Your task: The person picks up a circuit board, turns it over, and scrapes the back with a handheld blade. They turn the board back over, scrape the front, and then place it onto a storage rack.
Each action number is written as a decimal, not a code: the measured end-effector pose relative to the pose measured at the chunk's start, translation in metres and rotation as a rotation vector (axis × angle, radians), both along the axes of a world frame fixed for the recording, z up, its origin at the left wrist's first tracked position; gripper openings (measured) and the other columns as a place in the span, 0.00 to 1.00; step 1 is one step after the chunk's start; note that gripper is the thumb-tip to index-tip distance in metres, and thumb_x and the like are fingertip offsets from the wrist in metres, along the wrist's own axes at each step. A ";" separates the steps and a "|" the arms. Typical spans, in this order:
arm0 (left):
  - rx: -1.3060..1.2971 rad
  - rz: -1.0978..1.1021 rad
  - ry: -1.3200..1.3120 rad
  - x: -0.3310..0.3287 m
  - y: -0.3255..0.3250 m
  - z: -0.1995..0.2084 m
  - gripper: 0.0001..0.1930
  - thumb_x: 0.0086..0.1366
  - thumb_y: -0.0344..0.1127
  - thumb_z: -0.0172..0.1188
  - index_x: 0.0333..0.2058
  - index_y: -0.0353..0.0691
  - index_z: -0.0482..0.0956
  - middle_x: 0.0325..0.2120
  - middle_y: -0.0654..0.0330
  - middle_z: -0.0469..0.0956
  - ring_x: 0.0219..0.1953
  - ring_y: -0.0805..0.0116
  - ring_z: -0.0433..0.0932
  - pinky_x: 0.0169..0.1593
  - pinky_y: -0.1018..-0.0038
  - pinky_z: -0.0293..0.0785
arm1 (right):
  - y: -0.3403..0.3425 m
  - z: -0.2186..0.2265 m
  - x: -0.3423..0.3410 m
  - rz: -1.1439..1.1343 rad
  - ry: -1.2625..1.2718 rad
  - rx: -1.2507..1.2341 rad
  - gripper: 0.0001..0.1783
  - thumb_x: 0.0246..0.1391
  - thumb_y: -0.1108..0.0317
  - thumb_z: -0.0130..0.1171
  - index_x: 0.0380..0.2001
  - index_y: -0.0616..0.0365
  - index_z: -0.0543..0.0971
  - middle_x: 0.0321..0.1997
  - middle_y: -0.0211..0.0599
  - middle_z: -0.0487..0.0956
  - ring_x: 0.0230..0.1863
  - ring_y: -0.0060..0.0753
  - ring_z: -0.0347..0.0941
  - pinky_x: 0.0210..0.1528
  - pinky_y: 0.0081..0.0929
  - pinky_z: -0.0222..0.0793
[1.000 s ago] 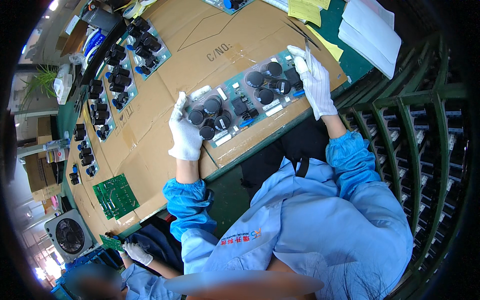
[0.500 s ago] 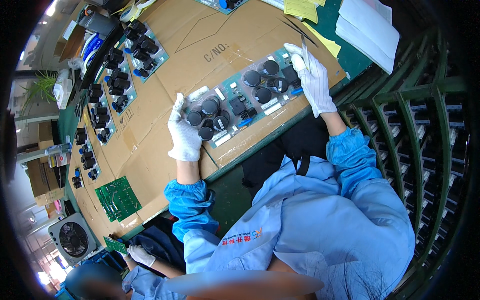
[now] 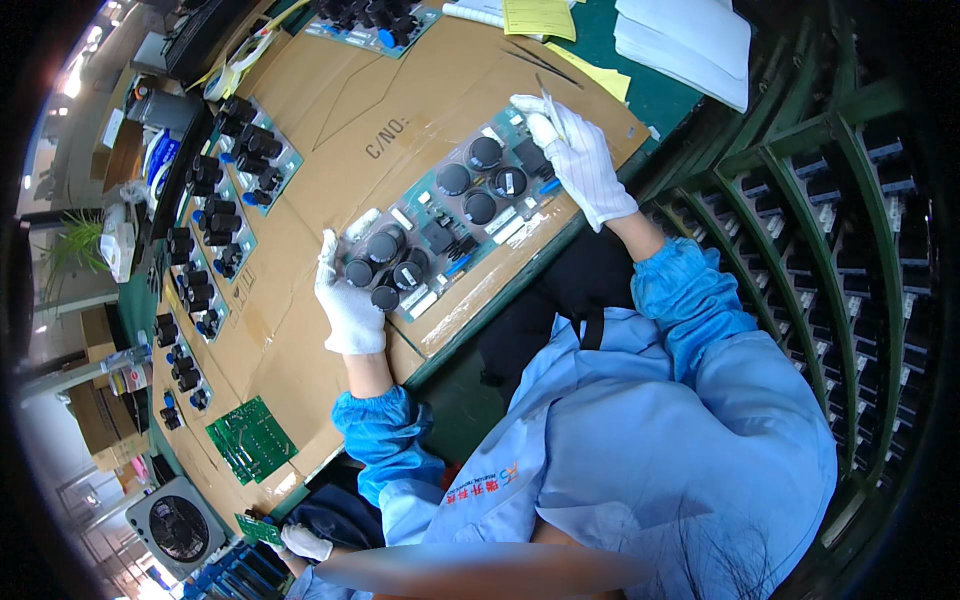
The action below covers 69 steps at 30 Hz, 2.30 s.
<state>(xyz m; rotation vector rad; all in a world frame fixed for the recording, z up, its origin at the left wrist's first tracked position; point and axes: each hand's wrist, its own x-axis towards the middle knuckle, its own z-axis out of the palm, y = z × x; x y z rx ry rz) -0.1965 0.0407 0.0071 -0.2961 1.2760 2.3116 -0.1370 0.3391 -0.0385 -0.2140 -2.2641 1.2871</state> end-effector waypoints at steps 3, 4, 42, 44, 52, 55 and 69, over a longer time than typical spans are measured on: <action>-0.016 0.016 -0.003 -0.001 -0.002 -0.004 0.28 0.71 0.50 0.45 0.50 0.25 0.74 0.47 0.47 0.77 0.49 0.57 0.76 0.56 0.65 0.71 | 0.001 -0.002 0.000 0.018 -0.018 -0.023 0.19 0.67 0.61 0.45 0.53 0.60 0.76 0.52 0.39 0.78 0.51 0.29 0.73 0.56 0.24 0.65; -0.003 0.021 -0.014 -0.001 -0.002 -0.004 0.27 0.71 0.49 0.45 0.50 0.25 0.74 0.47 0.46 0.77 0.49 0.57 0.77 0.55 0.64 0.73 | 0.001 -0.003 0.000 0.030 0.005 -0.020 0.19 0.67 0.61 0.45 0.53 0.61 0.75 0.52 0.39 0.78 0.51 0.29 0.73 0.56 0.24 0.65; -0.156 -0.031 0.026 -0.002 0.000 -0.006 0.28 0.70 0.52 0.45 0.53 0.30 0.72 0.47 0.47 0.76 0.49 0.56 0.76 0.55 0.62 0.72 | 0.011 0.016 0.015 0.166 0.009 -0.658 0.24 0.66 0.57 0.45 0.52 0.65 0.76 0.54 0.42 0.78 0.54 0.33 0.73 0.58 0.26 0.65; -0.161 -0.031 0.029 -0.003 -0.001 -0.006 0.28 0.70 0.52 0.45 0.53 0.30 0.72 0.47 0.47 0.76 0.49 0.56 0.76 0.54 0.62 0.72 | 0.011 0.016 0.015 0.173 0.007 -0.650 0.24 0.66 0.57 0.45 0.53 0.65 0.76 0.54 0.42 0.78 0.55 0.33 0.73 0.58 0.26 0.65; -0.200 -0.010 0.057 -0.001 0.002 -0.003 0.27 0.70 0.52 0.46 0.52 0.30 0.73 0.46 0.48 0.77 0.48 0.55 0.77 0.53 0.61 0.74 | 0.019 -0.021 0.011 0.102 0.042 -0.382 0.23 0.66 0.57 0.43 0.51 0.65 0.76 0.52 0.45 0.78 0.50 0.36 0.75 0.53 0.28 0.68; -0.146 -0.025 0.028 -0.003 -0.001 -0.006 0.27 0.70 0.51 0.46 0.51 0.30 0.73 0.45 0.48 0.78 0.47 0.55 0.77 0.53 0.60 0.74 | 0.013 -0.005 0.011 0.153 0.108 -0.496 0.23 0.66 0.57 0.44 0.50 0.66 0.75 0.49 0.47 0.79 0.46 0.39 0.76 0.49 0.29 0.70; -0.123 -0.016 0.012 -0.002 0.002 -0.001 0.28 0.70 0.52 0.47 0.51 0.28 0.73 0.45 0.48 0.78 0.47 0.55 0.77 0.52 0.60 0.75 | 0.010 0.012 0.014 0.156 0.042 -0.552 0.23 0.65 0.57 0.46 0.51 0.65 0.76 0.51 0.44 0.79 0.50 0.34 0.75 0.53 0.26 0.67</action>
